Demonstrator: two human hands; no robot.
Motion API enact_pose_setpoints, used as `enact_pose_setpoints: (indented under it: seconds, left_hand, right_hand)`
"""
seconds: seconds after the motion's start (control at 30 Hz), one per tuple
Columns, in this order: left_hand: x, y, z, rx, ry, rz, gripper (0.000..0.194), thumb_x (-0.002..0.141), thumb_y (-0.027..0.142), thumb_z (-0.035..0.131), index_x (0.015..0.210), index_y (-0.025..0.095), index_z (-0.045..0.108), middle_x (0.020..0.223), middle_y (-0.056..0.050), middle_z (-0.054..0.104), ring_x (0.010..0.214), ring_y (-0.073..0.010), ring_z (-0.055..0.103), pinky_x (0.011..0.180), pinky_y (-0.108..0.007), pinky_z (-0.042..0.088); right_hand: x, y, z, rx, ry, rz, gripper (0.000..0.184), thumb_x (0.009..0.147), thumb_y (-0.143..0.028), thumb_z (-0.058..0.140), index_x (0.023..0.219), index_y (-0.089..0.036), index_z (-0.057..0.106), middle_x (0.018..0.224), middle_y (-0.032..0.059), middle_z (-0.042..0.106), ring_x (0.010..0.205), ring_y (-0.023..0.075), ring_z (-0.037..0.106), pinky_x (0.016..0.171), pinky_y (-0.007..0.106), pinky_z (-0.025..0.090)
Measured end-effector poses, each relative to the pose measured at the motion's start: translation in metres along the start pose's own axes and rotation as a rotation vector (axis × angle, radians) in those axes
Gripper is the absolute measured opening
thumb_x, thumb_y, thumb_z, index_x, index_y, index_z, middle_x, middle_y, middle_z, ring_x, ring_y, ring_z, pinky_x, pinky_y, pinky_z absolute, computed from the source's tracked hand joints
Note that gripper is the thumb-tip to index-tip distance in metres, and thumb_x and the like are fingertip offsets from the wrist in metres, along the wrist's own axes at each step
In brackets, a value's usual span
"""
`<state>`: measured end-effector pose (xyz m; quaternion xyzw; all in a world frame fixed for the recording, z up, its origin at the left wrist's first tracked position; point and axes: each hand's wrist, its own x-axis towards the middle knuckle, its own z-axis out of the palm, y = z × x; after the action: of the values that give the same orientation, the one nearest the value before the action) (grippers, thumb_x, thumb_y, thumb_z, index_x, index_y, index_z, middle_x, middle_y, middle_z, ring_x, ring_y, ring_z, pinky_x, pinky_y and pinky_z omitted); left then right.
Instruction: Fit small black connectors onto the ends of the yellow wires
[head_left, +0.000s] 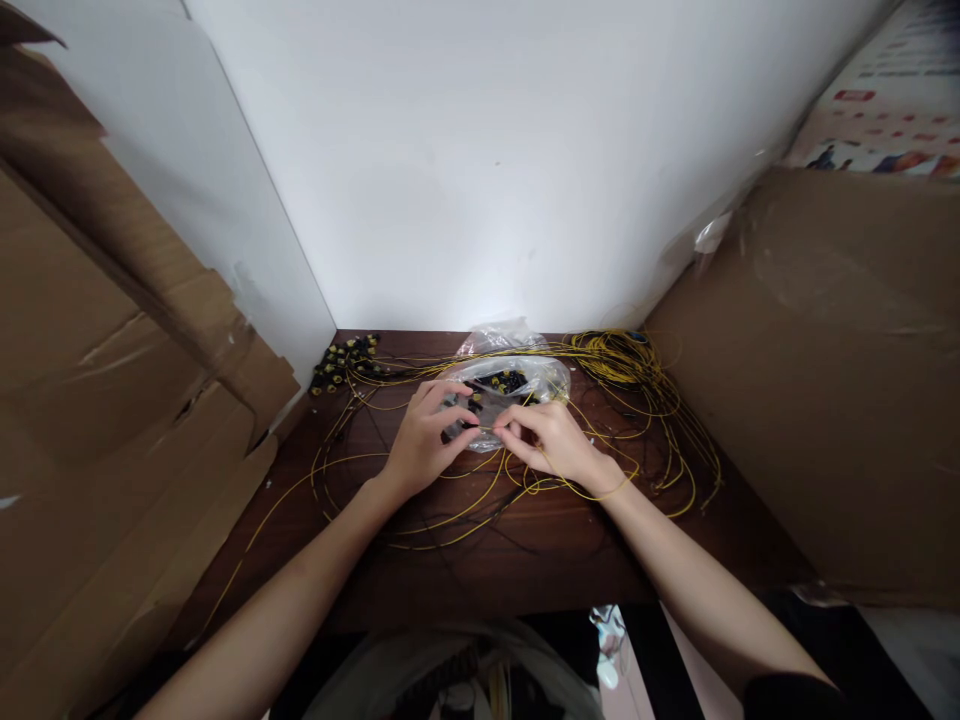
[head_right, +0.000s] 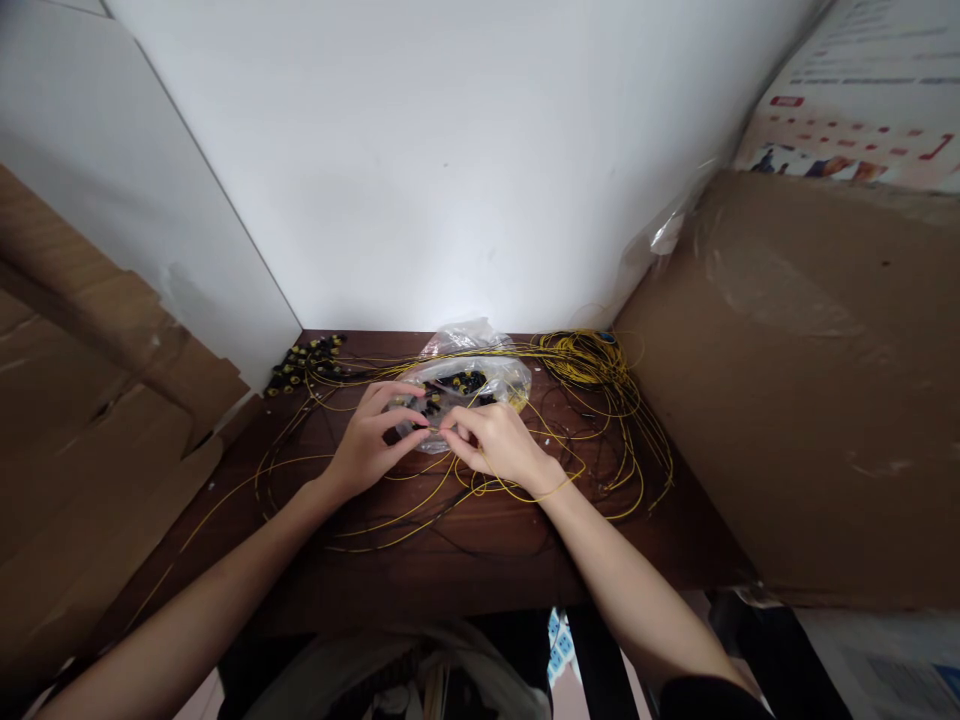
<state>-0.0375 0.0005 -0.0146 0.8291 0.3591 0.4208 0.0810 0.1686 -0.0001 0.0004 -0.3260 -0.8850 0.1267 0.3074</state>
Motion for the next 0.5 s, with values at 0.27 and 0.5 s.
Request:
enact_pose_setpoints:
  seconds: [0.27,0.5]
  left_hand:
    - [0.0007,-0.0016,0.0012,-0.051,0.020,-0.066,0.003,0.072,0.020,0.067,0.074,0.020,0.065,0.117,-0.007,0.053,0.115,-0.0234,0.043,0.097,-0.046,0.036]
    - [0.0011,-0.0065,0.0033,-0.108,0.022,-0.155,0.005,0.069,0.021,0.069,0.073,0.019,0.065,0.115,-0.008,0.056,0.112,-0.0237,0.047,0.096,-0.046,0.036]
  right_hand:
    - [-0.0003,-0.0009,-0.0024,0.034,-0.016,-0.002,0.005,0.076,-0.014,0.051,0.076,-0.016,0.056,0.054,-0.0057,0.053,0.046,0.0057,0.046,0.053,0.019,0.035]
    - [-0.0002,0.0049,-0.0082,0.005,0.027,0.047,0.004,0.070,-0.012,0.052,0.071,-0.017,0.052,0.057,-0.0047,0.056,0.048,0.0066,0.049,0.054,0.019,0.036]
